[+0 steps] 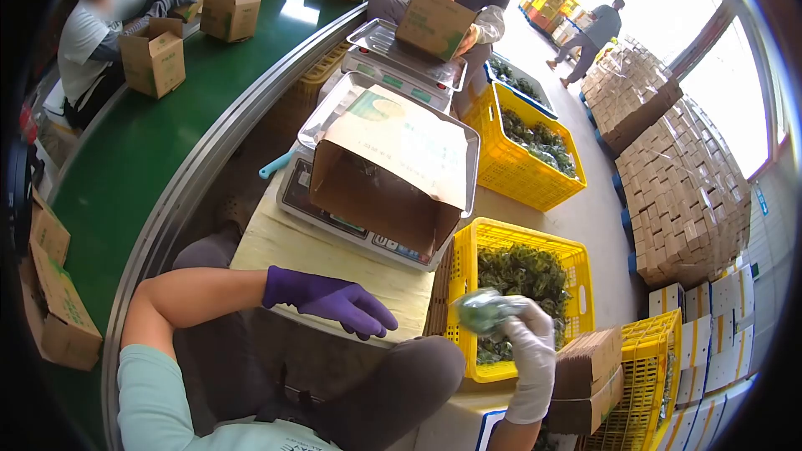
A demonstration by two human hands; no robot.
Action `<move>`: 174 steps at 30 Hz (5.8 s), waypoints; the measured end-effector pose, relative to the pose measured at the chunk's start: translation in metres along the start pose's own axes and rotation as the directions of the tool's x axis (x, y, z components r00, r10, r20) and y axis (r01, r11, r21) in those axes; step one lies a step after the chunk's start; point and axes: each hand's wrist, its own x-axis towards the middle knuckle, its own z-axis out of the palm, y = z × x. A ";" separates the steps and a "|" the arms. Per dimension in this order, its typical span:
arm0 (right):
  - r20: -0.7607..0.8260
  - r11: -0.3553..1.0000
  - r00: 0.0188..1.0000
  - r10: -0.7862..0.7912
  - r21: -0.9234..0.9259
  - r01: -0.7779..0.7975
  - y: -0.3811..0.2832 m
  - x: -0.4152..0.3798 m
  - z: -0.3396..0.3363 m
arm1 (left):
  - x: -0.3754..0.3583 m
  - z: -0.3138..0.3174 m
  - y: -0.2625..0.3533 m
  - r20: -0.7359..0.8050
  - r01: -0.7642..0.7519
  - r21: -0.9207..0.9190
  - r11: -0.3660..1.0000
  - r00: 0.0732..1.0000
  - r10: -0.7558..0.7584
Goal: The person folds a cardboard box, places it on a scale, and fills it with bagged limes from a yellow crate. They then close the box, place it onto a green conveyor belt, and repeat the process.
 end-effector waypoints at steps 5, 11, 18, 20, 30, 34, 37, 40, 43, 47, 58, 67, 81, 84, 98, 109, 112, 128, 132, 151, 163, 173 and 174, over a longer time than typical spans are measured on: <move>0.334 0.885 0.865 -0.375 -0.147 0.441 -0.018 0.041 0.110 | 0.005 0.012 -0.018 -0.019 0.019 0.221 0.975 1.000 -0.015; 0.307 0.149 0.657 -0.689 -0.827 0.542 0.006 0.072 0.137 | -0.014 0.007 0.002 0.007 0.017 0.237 0.971 1.000 -0.019; 0.040 0.536 0.799 -0.600 -0.721 0.439 0.032 0.038 0.059 | -0.026 0.009 0.015 0.232 -0.179 0.167 0.969 0.963 0.138; -0.115 0.641 0.828 -0.548 -0.694 0.328 0.036 0.048 0.033 | -0.052 -0.003 0.041 0.267 -0.356 0.231 0.905 0.918 0.293; -0.132 0.797 0.873 -0.470 -0.487 0.356 0.059 0.141 0.041 | -0.116 -0.153 0.057 -0.846 -0.784 0.381 0.490 -0.082 0.527; -0.182 0.914 0.906 -0.383 -0.218 0.342 0.053 0.173 0.050 | -0.078 -0.157 0.057 -0.913 -0.700 0.298 0.649 -0.012 0.407; -0.295 0.913 0.873 -0.387 -0.257 0.318 0.061 0.170 0.019 | -0.067 -0.152 0.049 -0.903 -0.665 0.313 0.678 0.013 0.430; -0.566 0.969 0.794 -0.224 -0.216 0.119 0.114 0.156 -0.059 | -0.074 -0.147 0.036 -0.831 -0.700 0.363 0.616 0.057 0.554; -0.610 0.935 0.791 0.045 -0.254 -0.249 0.236 0.128 -0.165 | -0.082 -0.148 0.035 -0.842 -0.647 0.416 0.639 -0.008 0.539; -0.529 0.699 0.712 0.462 -0.277 -0.659 0.343 0.088 -0.211 | -0.097 -0.132 0.047 -0.766 -0.381 0.617 0.689 -0.087 0.637; -0.493 0.427 0.848 0.193 -0.736 -0.525 0.342 0.167 -0.150 | -0.052 -0.070 0.065 -0.508 0.090 0.843 0.531 -0.192 0.839; -0.540 0.536 0.774 0.330 -0.568 -0.624 0.341 0.159 -0.175 | -0.054 -0.087 0.046 -0.598 0.124 0.778 0.616 -0.154 0.786; -0.569 0.796 0.817 0.098 -0.448 -0.408 0.218 -0.064 -0.174 | -0.072 -0.102 0.035 -0.512 -0.032 0.855 0.518 -0.215 0.831; -0.609 0.765 0.791 0.058 -0.483 -0.427 0.228 -0.049 -0.198 | -0.073 -0.097 0.041 -0.590 -0.038 0.802 0.596 -0.202 0.782; -0.576 0.440 0.812 -0.091 -0.755 -0.486 0.308 0.247 -0.223 | -0.069 -0.102 0.036 -0.670 0.159 0.704 0.692 -0.175 0.721; -0.591 0.969 0.803 0.074 -0.146 -0.197 0.258 0.157 -0.197 | -0.072 -0.076 0.048 -0.628 0.032 0.768 0.640 -0.154 0.762; -0.364 0.989 0.919 0.150 0.059 -0.138 0.135 0.084 -0.118 | -0.085 -0.064 0.053 -0.673 -0.087 0.739 0.668 -0.106 0.732; 0.275 0.747 0.935 0.226 0.567 -0.347 0.000 0.066 0.116 | -0.118 -0.033 0.052 -0.807 -0.419 0.511 0.751 0.067 0.586; 0.317 0.898 0.922 0.224 0.300 -0.322 0.019 0.034 0.068 | -0.119 -0.032 0.052 -0.778 -0.428 0.544 0.722 0.066 0.625; -0.250 0.954 0.956 -0.155 0.213 0.211 0.040 0.202 0.055 | -0.088 -0.108 0.074 -0.737 -0.543 0.495 0.678 0.151 0.659; -0.111 0.787 0.979 -0.171 0.582 0.204 0.045 0.304 0.077 | 0.040 -0.270 0.050 -0.692 -0.697 -0.011 0.717 0.523 0.497; -0.020 0.560 0.569 -0.822 -0.209 0.802 0.034 0.159 0.050 | 0.008 -0.216 0.071 -0.683 -0.757 -0.225 0.614 0.571 0.455; 0.199 0.490 0.639 -0.743 -0.487 0.723 0.027 0.138 0.059 | 0.004 -0.211 0.075 -0.681 -0.766 -0.260 0.587 0.577 0.451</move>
